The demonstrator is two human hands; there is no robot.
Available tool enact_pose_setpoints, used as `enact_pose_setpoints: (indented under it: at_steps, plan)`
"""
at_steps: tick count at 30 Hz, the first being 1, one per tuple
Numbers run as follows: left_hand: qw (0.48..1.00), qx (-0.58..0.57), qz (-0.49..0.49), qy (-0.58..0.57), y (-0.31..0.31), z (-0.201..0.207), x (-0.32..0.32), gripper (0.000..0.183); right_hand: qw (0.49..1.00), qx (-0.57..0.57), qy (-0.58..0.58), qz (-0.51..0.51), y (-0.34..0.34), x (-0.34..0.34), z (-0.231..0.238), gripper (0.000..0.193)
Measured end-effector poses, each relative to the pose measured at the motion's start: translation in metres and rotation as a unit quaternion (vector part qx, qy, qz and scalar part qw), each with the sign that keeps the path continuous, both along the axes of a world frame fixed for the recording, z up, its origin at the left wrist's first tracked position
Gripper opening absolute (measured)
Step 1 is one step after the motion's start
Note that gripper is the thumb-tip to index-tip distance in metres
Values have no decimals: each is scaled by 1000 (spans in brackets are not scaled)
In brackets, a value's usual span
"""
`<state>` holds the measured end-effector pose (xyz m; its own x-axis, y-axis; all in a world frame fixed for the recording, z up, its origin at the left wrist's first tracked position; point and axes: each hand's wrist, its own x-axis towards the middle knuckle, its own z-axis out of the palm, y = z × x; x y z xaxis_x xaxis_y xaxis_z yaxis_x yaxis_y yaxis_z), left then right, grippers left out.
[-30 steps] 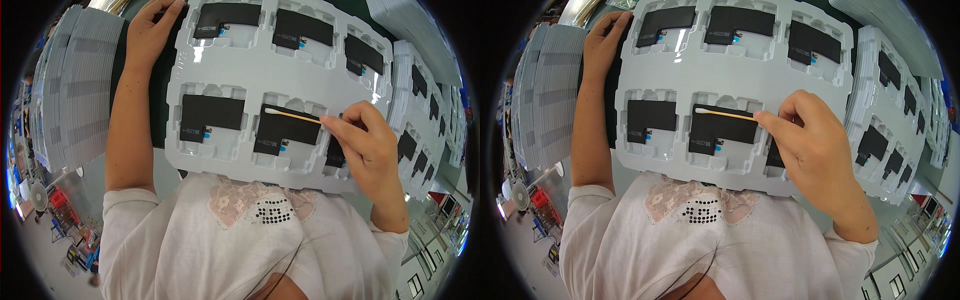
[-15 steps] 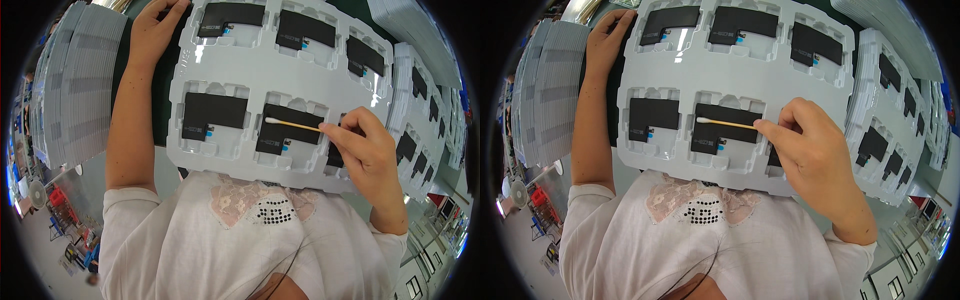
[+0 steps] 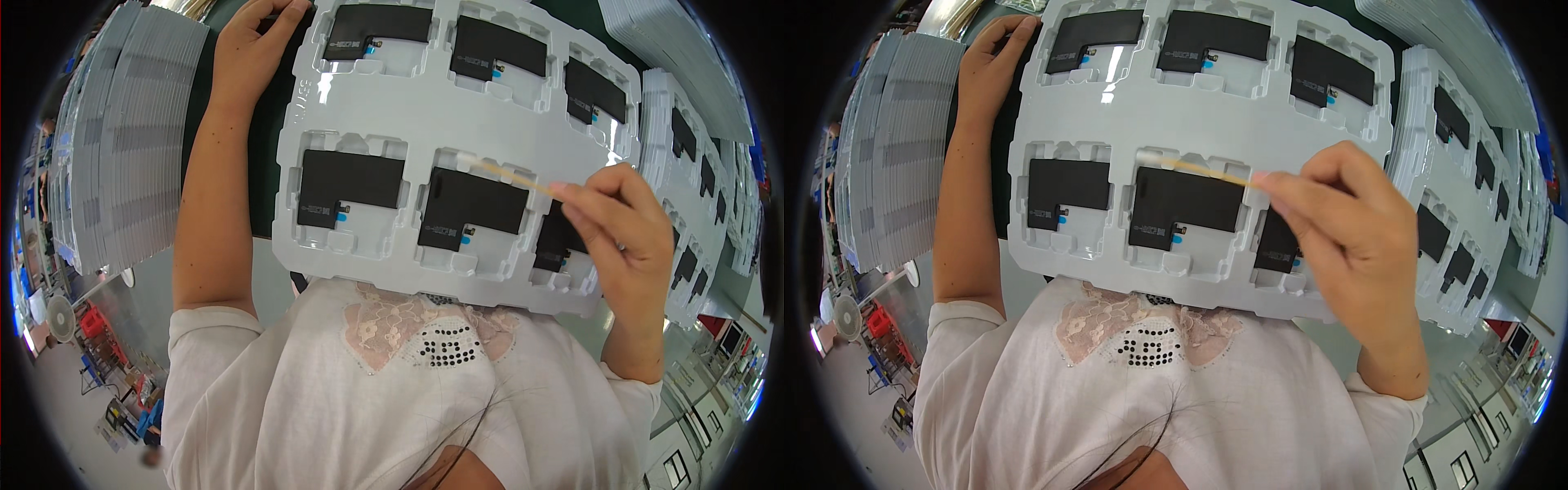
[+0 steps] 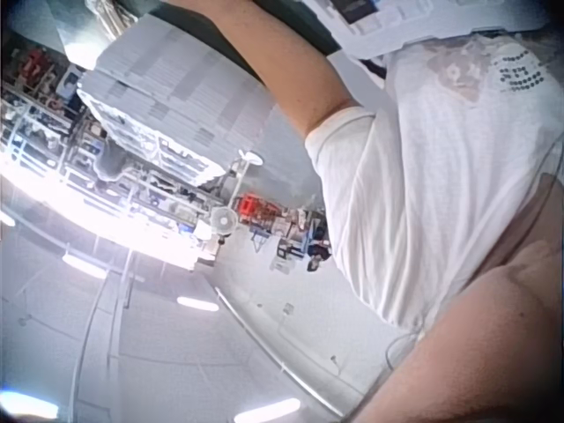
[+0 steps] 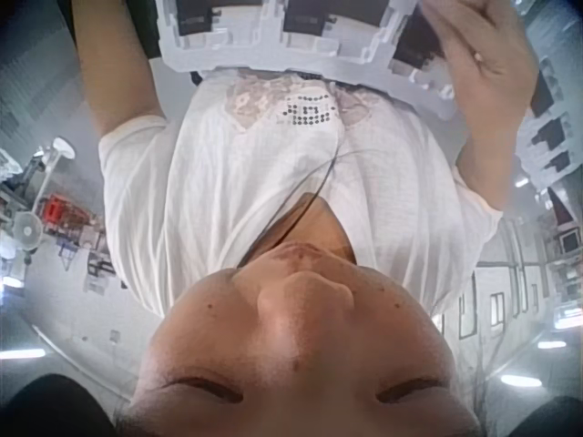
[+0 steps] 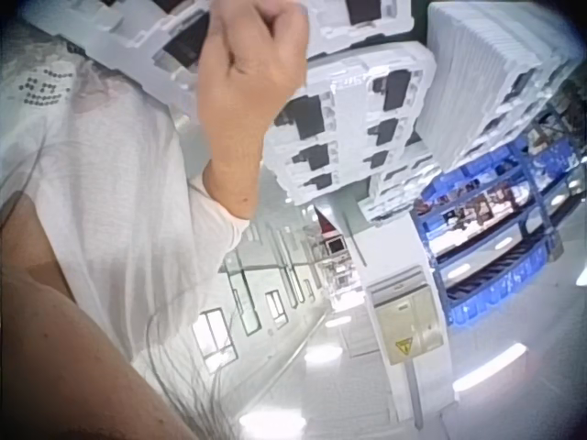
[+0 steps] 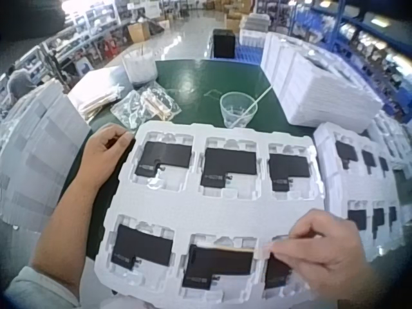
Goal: Cleaning and preparing small electronic or hardware components in a tray using a cotton swab and liquid.
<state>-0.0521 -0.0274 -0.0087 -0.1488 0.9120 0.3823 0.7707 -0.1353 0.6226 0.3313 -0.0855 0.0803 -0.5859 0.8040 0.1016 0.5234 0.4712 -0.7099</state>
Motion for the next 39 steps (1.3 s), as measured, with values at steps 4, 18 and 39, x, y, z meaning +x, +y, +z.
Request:
enact_pose_setpoints:
  at_steps: [4,18,39]
  plan:
    - [1000,10,-3,9,1,-1,1,26,999,11,33,-31,1,5,-3,20]
    - [1000,-1,7,-30,2,-1,-1,25,1000,-2,-1,9,-3,-1,-8,21]
    - [938,-38,-13,-345,3,9,-4,25,997,-44,52,-31,-4,-5,-14,23]
